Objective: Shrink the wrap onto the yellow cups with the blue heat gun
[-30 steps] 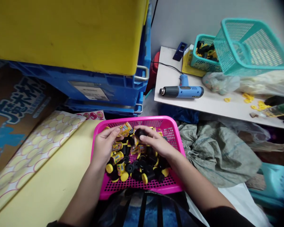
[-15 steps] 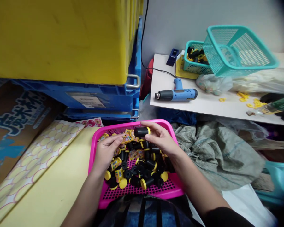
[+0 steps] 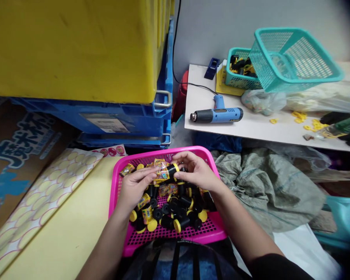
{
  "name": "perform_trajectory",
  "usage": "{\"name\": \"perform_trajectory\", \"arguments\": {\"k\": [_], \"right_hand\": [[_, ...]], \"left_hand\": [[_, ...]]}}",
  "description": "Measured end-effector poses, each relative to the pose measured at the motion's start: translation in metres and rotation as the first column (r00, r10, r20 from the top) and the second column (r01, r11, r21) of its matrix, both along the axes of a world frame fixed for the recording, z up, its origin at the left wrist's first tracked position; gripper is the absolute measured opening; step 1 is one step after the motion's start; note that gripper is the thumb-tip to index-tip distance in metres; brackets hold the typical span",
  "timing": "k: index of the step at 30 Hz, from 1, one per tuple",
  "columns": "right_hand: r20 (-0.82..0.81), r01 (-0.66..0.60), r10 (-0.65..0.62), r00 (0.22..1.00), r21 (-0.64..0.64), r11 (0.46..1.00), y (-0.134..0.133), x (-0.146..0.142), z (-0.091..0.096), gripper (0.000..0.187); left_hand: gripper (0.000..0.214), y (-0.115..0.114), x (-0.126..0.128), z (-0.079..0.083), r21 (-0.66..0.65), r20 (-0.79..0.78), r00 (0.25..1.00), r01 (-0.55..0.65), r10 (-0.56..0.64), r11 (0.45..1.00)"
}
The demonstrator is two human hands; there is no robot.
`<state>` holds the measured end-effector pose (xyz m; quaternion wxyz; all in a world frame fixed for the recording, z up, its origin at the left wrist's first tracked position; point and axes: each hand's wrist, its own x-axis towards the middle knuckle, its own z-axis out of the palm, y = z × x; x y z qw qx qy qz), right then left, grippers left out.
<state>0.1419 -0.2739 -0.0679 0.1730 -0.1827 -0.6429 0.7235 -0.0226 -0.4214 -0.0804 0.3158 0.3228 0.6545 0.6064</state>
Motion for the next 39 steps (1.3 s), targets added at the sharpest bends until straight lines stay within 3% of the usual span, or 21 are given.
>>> {"name": "perform_trajectory", "arguments": {"k": [4, 7, 12, 15, 17, 21, 29, 34, 39], "right_hand": [[-0.022, 0.076, -0.075, 0.997, 0.095, 0.993, -0.007, -0.004, -0.004, 0.062], [-0.006, 0.041, -0.040, 0.999, 0.100, 0.994, -0.010, -0.005, -0.005, 0.062], [-0.022, -0.061, 0.059, 0.998, -0.144, 0.988, -0.015, -0.006, -0.005, 0.064], [-0.031, -0.221, 0.224, 0.974, -0.345, 0.912, -0.020, -0.010, -0.008, 0.076], [-0.063, -0.253, 0.249, 0.966, -0.404, 0.879, -0.024, -0.012, -0.011, 0.081], [-0.067, -0.180, 0.168, 0.984, -0.379, 0.907, -0.026, -0.015, -0.018, 0.077], [-0.018, -0.197, 0.199, 0.980, -0.269, 0.943, -0.025, -0.016, -0.019, 0.078], [-0.016, -0.281, 0.286, 0.958, -0.251, 0.926, -0.020, -0.018, -0.014, 0.083], [-0.043, -0.324, 0.332, 0.942, -0.363, 0.874, -0.014, -0.016, -0.010, 0.082]], "left_hand": [[0.036, 0.000, 0.005, 0.012, -0.035, 0.154, 0.986, 0.069, -0.063, 0.997], [0.035, 0.000, 0.010, 0.018, 0.002, 0.203, 0.974, 0.106, -0.104, 0.994], [0.032, 0.002, 0.023, 0.017, 0.075, 0.281, 0.952, 0.102, -0.120, 0.992], [0.032, 0.004, 0.029, 0.014, 0.088, 0.266, 0.958, 0.083, -0.104, 0.993], [0.033, 0.005, 0.032, 0.012, 0.079, 0.237, 0.968, 0.068, -0.085, 0.995], [0.033, 0.005, 0.032, 0.009, 0.060, 0.200, 0.977, 0.057, -0.068, 0.997], [0.034, 0.000, 0.036, 0.006, 0.021, 0.201, 0.980, 0.004, -0.008, 1.000], [0.034, -0.007, 0.031, 0.015, 0.057, 0.196, 0.977, 0.070, -0.080, 0.996], [0.045, -0.022, 0.017, 0.017, 0.033, 0.279, 0.952, 0.121, -0.125, 0.992]]}}
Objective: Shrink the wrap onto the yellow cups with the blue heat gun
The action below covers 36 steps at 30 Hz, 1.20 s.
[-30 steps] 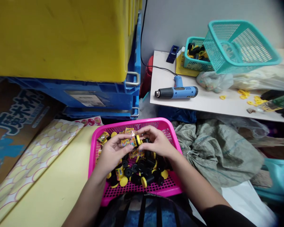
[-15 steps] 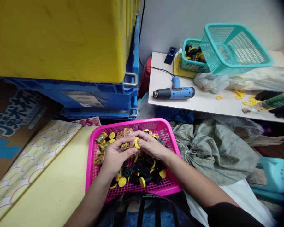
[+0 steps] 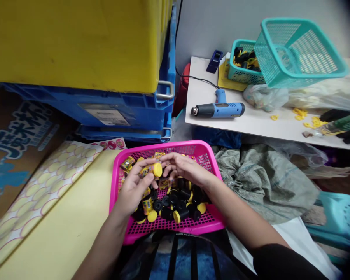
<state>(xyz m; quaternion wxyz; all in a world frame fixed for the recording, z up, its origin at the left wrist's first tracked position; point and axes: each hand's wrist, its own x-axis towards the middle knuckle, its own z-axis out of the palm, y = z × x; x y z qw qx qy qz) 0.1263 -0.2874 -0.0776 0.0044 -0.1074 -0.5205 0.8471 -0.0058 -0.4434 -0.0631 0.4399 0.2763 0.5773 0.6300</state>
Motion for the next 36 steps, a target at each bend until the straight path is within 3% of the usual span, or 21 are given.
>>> {"name": "perform_trajectory", "arguments": {"k": [4, 10, 18, 21, 23, 24, 26, 28, 29, 31, 33, 36], "right_hand": [[0.030, -0.047, 0.046, 0.998, 0.038, 0.998, -0.003, 0.000, 0.001, 0.077], [-0.054, -0.122, 0.123, 0.991, 0.010, 0.992, -0.008, -0.001, -0.007, 0.065], [-0.211, -0.341, 0.346, 0.914, 0.063, 0.938, -0.028, 0.003, -0.011, 0.077], [-0.152, -0.408, 0.417, 0.896, 0.087, 0.909, -0.024, 0.003, -0.011, 0.083], [-0.047, -0.438, 0.459, 0.887, 0.227, 0.870, -0.012, -0.001, -0.007, 0.081], [0.036, -0.418, 0.438, 0.898, 0.377, 0.826, -0.004, -0.005, -0.004, 0.075], [0.186, -0.320, 0.269, 0.945, 0.698, 0.640, 0.010, -0.015, 0.001, 0.057], [0.228, -0.225, 0.042, 0.973, 0.880, 0.418, 0.017, -0.030, 0.001, 0.046], [0.223, -0.201, -0.026, 0.974, 0.916, 0.347, 0.017, -0.038, 0.000, 0.041], [0.212, -0.193, -0.053, 0.976, 0.950, 0.247, 0.011, -0.052, -0.007, 0.032], [0.207, -0.201, -0.017, 0.978, 0.966, 0.163, 0.003, -0.062, -0.016, 0.026], [0.206, -0.206, 0.009, 0.979, 0.973, 0.101, -0.001, -0.066, -0.025, 0.029]], "left_hand": [[0.045, -0.001, -0.001, -0.002, -0.026, 0.032, 0.995, 0.099, -0.098, 0.995], [0.035, 0.002, 0.009, -0.004, -0.016, 0.030, 0.992, 0.125, -0.125, 0.992], [0.027, -0.018, 0.018, 0.001, 0.091, 0.045, 0.945, 0.320, -0.325, 0.943], [0.029, -0.023, 0.018, 0.004, 0.049, 0.035, 0.937, 0.346, -0.347, 0.937], [0.027, -0.025, 0.011, 0.005, -0.028, -0.062, 0.948, 0.312, -0.313, 0.950], [0.026, -0.026, 0.005, 0.005, -0.069, -0.164, 0.947, 0.267, -0.275, 0.961], [0.024, -0.028, -0.012, 0.003, -0.114, -0.452, 0.881, 0.100, -0.141, 0.988], [0.024, -0.029, -0.033, -0.001, -0.090, -0.705, 0.708, -0.122, 0.024, 0.988], [0.025, -0.029, -0.043, -0.004, -0.072, -0.781, 0.620, -0.215, 0.078, 0.974], [0.028, -0.027, -0.058, -0.011, -0.068, -0.857, 0.504, -0.321, 0.110, 0.945], [0.031, -0.021, -0.065, -0.017, -0.094, -0.878, 0.470, -0.350, 0.088, 0.932], [0.032, -0.009, -0.067, -0.022, -0.149, -0.908, 0.419, -0.349, 0.011, 0.925]]}}
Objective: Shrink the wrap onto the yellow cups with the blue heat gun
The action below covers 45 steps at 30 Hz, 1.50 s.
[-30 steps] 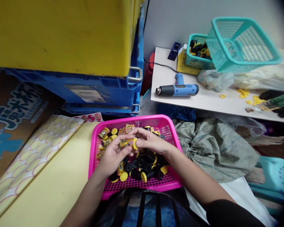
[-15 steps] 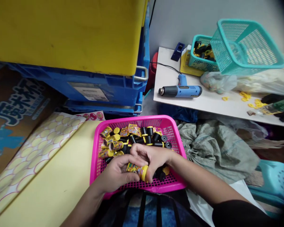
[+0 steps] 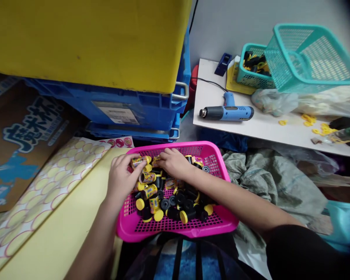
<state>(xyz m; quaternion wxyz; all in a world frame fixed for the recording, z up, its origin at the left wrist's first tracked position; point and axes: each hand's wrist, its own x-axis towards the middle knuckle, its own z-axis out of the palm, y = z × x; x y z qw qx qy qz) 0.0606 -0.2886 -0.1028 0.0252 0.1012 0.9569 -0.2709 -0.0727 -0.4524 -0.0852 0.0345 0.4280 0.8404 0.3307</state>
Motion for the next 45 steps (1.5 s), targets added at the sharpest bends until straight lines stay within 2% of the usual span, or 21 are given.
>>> {"name": "perform_trajectory", "arguments": {"k": [3, 6, 8, 9, 10, 12, 14, 16, 17, 19, 21, 23, 27, 31, 35, 37, 39, 41, 42, 43, 45], "right_hand": [[-0.014, 0.006, -0.006, 1.000, 0.017, 1.000, 0.006, 0.006, 0.000, 0.024], [-0.085, 0.018, -0.017, 0.996, 0.018, 1.000, 0.012, 0.018, 0.007, 0.018], [-0.168, 0.076, -0.071, 0.983, 0.024, 0.997, 0.011, 0.030, 0.012, 0.021], [-0.220, 0.115, -0.106, 0.970, 0.029, 0.993, 0.009, 0.036, 0.013, 0.023], [-0.288, 0.152, -0.134, 0.948, 0.040, 0.988, 0.007, 0.043, 0.014, 0.024], [-0.446, 0.189, -0.136, 0.885, 0.077, 0.979, 0.000, 0.056, 0.013, 0.024], [-0.567, 0.201, -0.110, 0.817, 0.101, 0.974, -0.005, 0.064, 0.010, 0.025], [-0.600, 0.207, -0.111, 0.792, 0.094, 0.974, -0.007, 0.068, 0.009, 0.027], [-0.581, 0.209, -0.136, 0.802, 0.060, 0.976, -0.007, 0.068, 0.009, 0.028], [-0.468, 0.248, -0.276, 0.840, -0.121, 0.961, -0.006, 0.065, 0.013, 0.027], [-0.270, 0.332, -0.433, 0.860, -0.348, 0.877, -0.005, 0.061, 0.019, 0.028], [-0.077, 0.395, -0.492, 0.867, -0.493, 0.775, -0.005, 0.056, 0.023, 0.033], [0.150, 0.424, -0.420, 0.895, -0.579, 0.696, -0.005, 0.051, 0.017, 0.041], [0.235, 0.489, -0.449, 0.862, -0.617, 0.617, 0.011, 0.057, 0.007, 0.042], [0.176, 0.448, -0.478, 0.861, -0.707, 0.547, 0.028, 0.066, 0.019, 0.056], [0.140, 0.402, -0.465, 0.874, -0.747, 0.531, 0.030, 0.067, 0.029, 0.062], [0.097, 0.362, -0.453, 0.886, -0.756, 0.546, 0.029, 0.066, 0.038, 0.066], [0.039, 0.304, -0.413, 0.910, -0.739, 0.601, 0.028, 0.065, 0.044, 0.068], [0.020, 0.285, -0.377, 0.926, -0.692, 0.663, 0.027, 0.064, 0.045, 0.068], [0.019, 0.278, -0.338, 0.941, -0.613, 0.740, 0.026, 0.064, 0.046, 0.066], [0.074, 0.289, -0.283, 0.956, -0.390, 0.874, 0.025, 0.063, 0.044, 0.061]], "left_hand": [[0.028, 0.012, -0.001, -0.003, -0.138, -0.062, 0.996, 0.054, -0.063, 0.989], [0.024, 0.019, 0.003, 0.001, -0.112, -0.094, 0.995, 0.030, -0.040, 0.993], [0.026, 0.020, 0.012, 0.008, -0.016, 0.024, 0.999, -0.040, 0.041, 0.999], [0.029, 0.021, 0.019, 0.013, 0.024, 0.165, 0.985, -0.063, 0.058, 0.998], [0.032, 0.022, 0.027, 0.018, 0.055, 0.345, 0.938, -0.067, 0.044, 0.996], [0.041, 0.025, 0.045, 0.026, 0.126, 0.679, 0.732, -0.042, -0.055, 0.991], [0.052, 0.029, 0.059, 0.029, 0.208, 0.836, 0.528, -0.061, -0.146, 0.976], [0.057, 0.032, 0.065, 0.028, 0.227, 0.874, 0.462, -0.117, -0.150, 0.967], [0.058, 0.034, 0.065, 0.026, 0.215, 0.875, 0.467, -0.132, -0.131, 0.968], [0.059, 0.034, 0.061, 0.021, 0.174, 0.856, 0.510, -0.119, -0.090, 0.978], [0.061, 0.034, 0.057, 0.017, 0.154, 0.830, 0.554, -0.105, -0.071, 0.983], [0.065, 0.034, 0.055, 0.015, 0.155, 0.820, 0.568, -0.108, -0.067, 0.982], [0.057, 0.037, 0.055, 0.012, 0.099, 0.778, 0.628, -0.124, 0.001, 0.987], [0.039, 0.040, 0.050, 0.009, 0.041, 0.699, 0.709, -0.169, 0.093, 0.985], [0.034, 0.042, 0.046, 0.014, 0.017, 0.330, 0.936, -0.135, 0.122, 0.991], [0.031, 0.044, 0.048, 0.019, 0.084, 0.258, 0.965, -0.076, 0.052, 0.994], [0.037, 0.047, 0.052, 0.024, 0.194, 0.494, 0.865, -0.011, -0.088, 0.981], [0.048, 0.051, 0.056, 0.026, 0.282, 0.754, 0.617, 0.008, -0.227, 0.959], [0.054, 0.053, 0.057, 0.027, 0.307, 0.823, 0.504, -0.006, -0.262, 0.952], [0.055, 0.054, 0.057, 0.027, 0.316, 0.856, 0.441, -0.036, -0.269, 0.948], [0.050, 0.056, 0.056, 0.025, 0.312, 0.860, 0.451, -0.100, -0.237, 0.945]]}}
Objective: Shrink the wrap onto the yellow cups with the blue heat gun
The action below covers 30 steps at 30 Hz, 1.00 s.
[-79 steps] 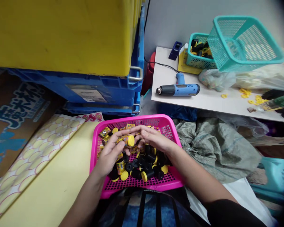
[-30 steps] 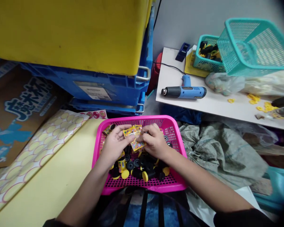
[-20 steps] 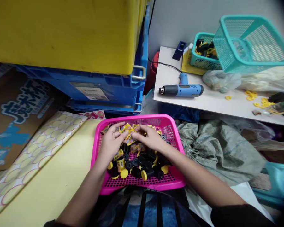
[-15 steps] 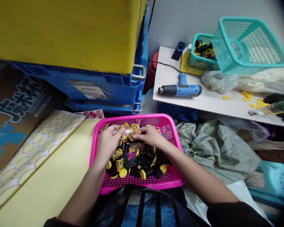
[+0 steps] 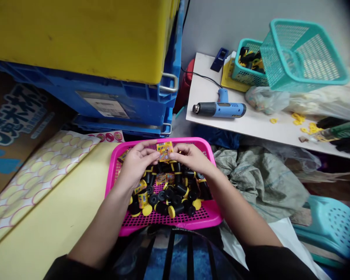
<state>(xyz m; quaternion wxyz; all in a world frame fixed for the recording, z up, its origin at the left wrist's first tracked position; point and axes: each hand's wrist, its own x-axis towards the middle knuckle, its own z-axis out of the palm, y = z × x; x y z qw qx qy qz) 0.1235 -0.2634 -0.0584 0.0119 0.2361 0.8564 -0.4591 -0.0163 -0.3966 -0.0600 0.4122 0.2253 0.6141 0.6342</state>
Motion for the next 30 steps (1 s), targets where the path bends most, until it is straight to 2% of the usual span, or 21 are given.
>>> {"name": "perform_trajectory", "arguments": {"k": [2, 5, 7, 11, 14, 17, 20, 22, 23, 24, 25, 26, 28, 30], "right_hand": [[0.125, -0.045, 0.022, 0.992, 0.184, 0.982, -0.003, 0.000, -0.007, 0.054], [0.223, -0.104, 0.033, 0.974, 0.311, 0.945, -0.014, -0.001, -0.023, 0.032], [0.271, -0.142, 0.039, 0.962, 0.374, 0.917, -0.024, -0.003, -0.034, 0.030], [0.292, -0.195, 0.073, 0.954, 0.416, 0.888, -0.037, -0.006, -0.043, 0.037], [0.261, -0.200, 0.096, 0.960, 0.408, 0.891, -0.035, -0.004, -0.038, 0.031], [0.212, -0.127, 0.050, 0.976, 0.367, 0.921, -0.026, 0.005, -0.027, 0.036], [0.162, -0.015, -0.029, 0.986, 0.264, 0.965, -0.013, 0.018, -0.019, 0.038], [0.024, 0.119, -0.120, 0.992, 0.047, 0.992, -0.006, 0.023, -0.016, 0.047], [-0.074, 0.184, -0.193, 0.978, -0.118, 0.976, -0.004, 0.025, -0.016, 0.053], [-0.162, 0.225, -0.281, 0.946, -0.295, 0.929, -0.001, 0.025, -0.015, 0.060], [-0.219, 0.234, -0.364, 0.905, -0.457, 0.858, 0.000, 0.025, -0.015, 0.065], [-0.245, 0.222, -0.423, 0.872, -0.572, 0.789, 0.001, 0.024, -0.015, 0.069], [-0.242, 0.191, -0.452, 0.859, -0.667, 0.720, 0.001, 0.020, -0.014, 0.073], [-0.223, 0.185, -0.445, 0.867, -0.686, 0.703, -0.001, 0.016, -0.012, 0.072]], "left_hand": [[0.043, -0.001, -0.002, -0.003, -0.023, -0.103, 0.993, -0.064, 0.062, 0.998], [0.032, -0.006, -0.003, -0.008, -0.078, -0.248, 0.967, -0.085, 0.064, 0.993], [0.025, -0.008, -0.003, -0.011, -0.111, -0.281, 0.959, -0.073, 0.039, 0.991], [0.017, -0.008, -0.003, -0.017, -0.129, -0.254, 0.967, -0.054, 0.019, 0.990], [0.020, -0.006, -0.004, -0.019, -0.136, -0.230, 0.972, -0.070, 0.037, 0.988], [0.026, -0.006, -0.004, -0.020, -0.144, -0.205, 0.975, -0.114, 0.083, 0.983], [0.027, -0.007, -0.004, -0.019, -0.159, -0.185, 0.975, -0.150, 0.120, 0.976], [0.029, -0.008, -0.005, -0.019, -0.159, -0.178, 0.974, -0.167, 0.138, 0.973], [0.031, -0.009, -0.006, -0.020, -0.154, -0.172, 0.974, -0.174, 0.147, 0.973], [0.034, -0.009, -0.006, -0.020, -0.147, -0.163, 0.974, -0.180, 0.155, 0.973], [0.037, -0.009, -0.006, -0.021, -0.136, -0.154, 0.974, -0.185, 0.164, 0.973], [0.040, -0.009, -0.006, -0.022, -0.123, -0.146, 0.974, -0.189, 0.170, 0.974], [0.042, -0.008, -0.005, -0.024, -0.091, -0.142, 0.975, -0.187, 0.174, 0.978], [0.041, -0.008, -0.003, -0.026, -0.052, -0.143, 0.975, -0.181, 0.172, 0.982]]}}
